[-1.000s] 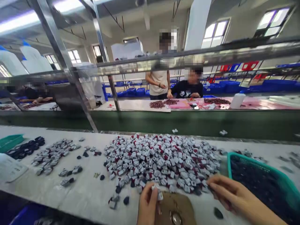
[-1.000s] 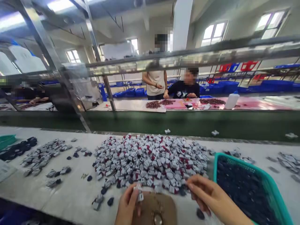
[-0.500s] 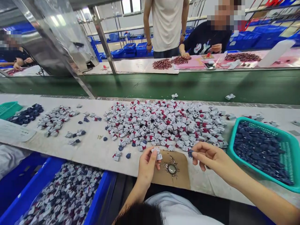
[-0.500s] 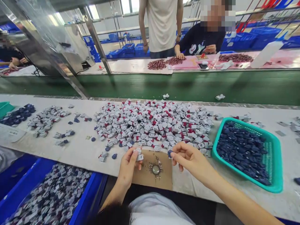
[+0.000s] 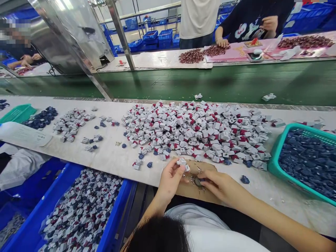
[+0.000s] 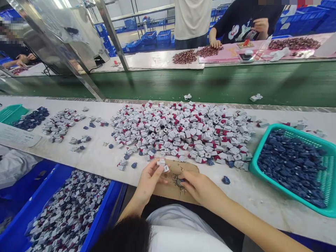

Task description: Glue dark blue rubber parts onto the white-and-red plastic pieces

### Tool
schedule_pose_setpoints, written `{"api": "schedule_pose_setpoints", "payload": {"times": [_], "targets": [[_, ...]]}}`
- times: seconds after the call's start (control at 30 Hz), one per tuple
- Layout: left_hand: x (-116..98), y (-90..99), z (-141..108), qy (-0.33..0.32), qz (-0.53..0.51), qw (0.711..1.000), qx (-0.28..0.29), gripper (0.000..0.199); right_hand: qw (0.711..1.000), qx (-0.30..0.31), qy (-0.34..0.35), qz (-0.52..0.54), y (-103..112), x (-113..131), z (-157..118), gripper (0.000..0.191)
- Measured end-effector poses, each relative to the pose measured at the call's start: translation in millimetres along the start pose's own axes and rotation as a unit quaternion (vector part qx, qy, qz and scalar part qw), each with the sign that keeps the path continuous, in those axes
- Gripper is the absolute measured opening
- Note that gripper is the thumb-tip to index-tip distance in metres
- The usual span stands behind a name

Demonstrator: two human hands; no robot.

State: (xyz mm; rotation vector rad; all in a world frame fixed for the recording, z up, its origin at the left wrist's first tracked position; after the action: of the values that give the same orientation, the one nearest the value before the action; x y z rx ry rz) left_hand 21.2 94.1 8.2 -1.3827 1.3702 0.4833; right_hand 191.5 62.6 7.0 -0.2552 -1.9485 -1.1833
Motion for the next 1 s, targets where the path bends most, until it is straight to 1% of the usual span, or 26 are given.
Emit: {"api": "schedule_pose_setpoints", "payload": {"times": [0.13,0.27,0.4,0.47,0.53,0.6,0.67,0.73,0.77,0.8,0.87,1.0], "targets": [[-3,3.6,-5,0.020,-0.025,0.999,0.007,0.053,0.998,0.031,-0.005,-0.046,-6,2,2,0.020],[-5,4.7,-7,0.020,-0.049,0.999,0.011,0.049,0.996,0.054,-0.007,-0.072,-6,5,4,0.015],[-6,3.1,-8,0.015,-0.070,0.997,0.024,0.049,0.997,0.046,-0.004,-0.066,-4,6,7,0.016],[-7,1.3,-8,0.000,-0.068,0.997,0.036,0.050,0.998,0.039,0.004,-0.047,-1,7,7,0.018],[-10,-1.9,-9,-0.022,-0.049,0.997,0.061,0.050,0.999,0.022,0.014,-0.019,7,11,6,0.019],[-12,-5.9,-10,-0.041,-0.030,0.995,0.088,0.049,1.000,-0.022,0.013,0.008,19,18,3,0.018],[-14,-9.4,-11,-0.056,-0.021,0.993,0.106,0.047,0.994,-0.103,0.006,0.045,35,28,0,0.020],[-16,-12.4,-13,-0.070,-0.022,0.990,0.118,0.045,0.977,-0.186,0.017,0.104,49,41,-4,0.022],[-17,-13.8,-14,-0.076,-0.023,0.989,0.125,0.043,0.968,-0.210,0.027,0.137,53,47,-5,0.022],[-18,-14.9,-15,-0.081,-0.024,0.988,0.129,0.042,0.960,-0.220,0.037,0.170,55,53,-5,0.021],[-20,-16.3,-17,-0.088,-0.023,0.987,0.131,0.039,0.954,-0.203,0.049,0.213,56,62,-2,0.019],[-22,-17.1,-18,-0.107,-0.004,0.986,0.130,0.034,0.957,-0.164,0.056,0.231,52,68,4,0.018]]}}
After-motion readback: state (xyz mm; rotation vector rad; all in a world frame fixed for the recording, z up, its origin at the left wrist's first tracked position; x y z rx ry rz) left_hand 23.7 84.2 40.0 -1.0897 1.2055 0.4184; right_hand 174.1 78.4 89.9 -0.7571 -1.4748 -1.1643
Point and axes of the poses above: each hand's wrist, its own z-axis towards the middle knuckle, its own y-axis out of the back of the hand, x = y × z, the point moved 4 cm from there along z, towards the middle knuckle, and after that the axes turned 10 degrees about x, right-handed, at the moved point
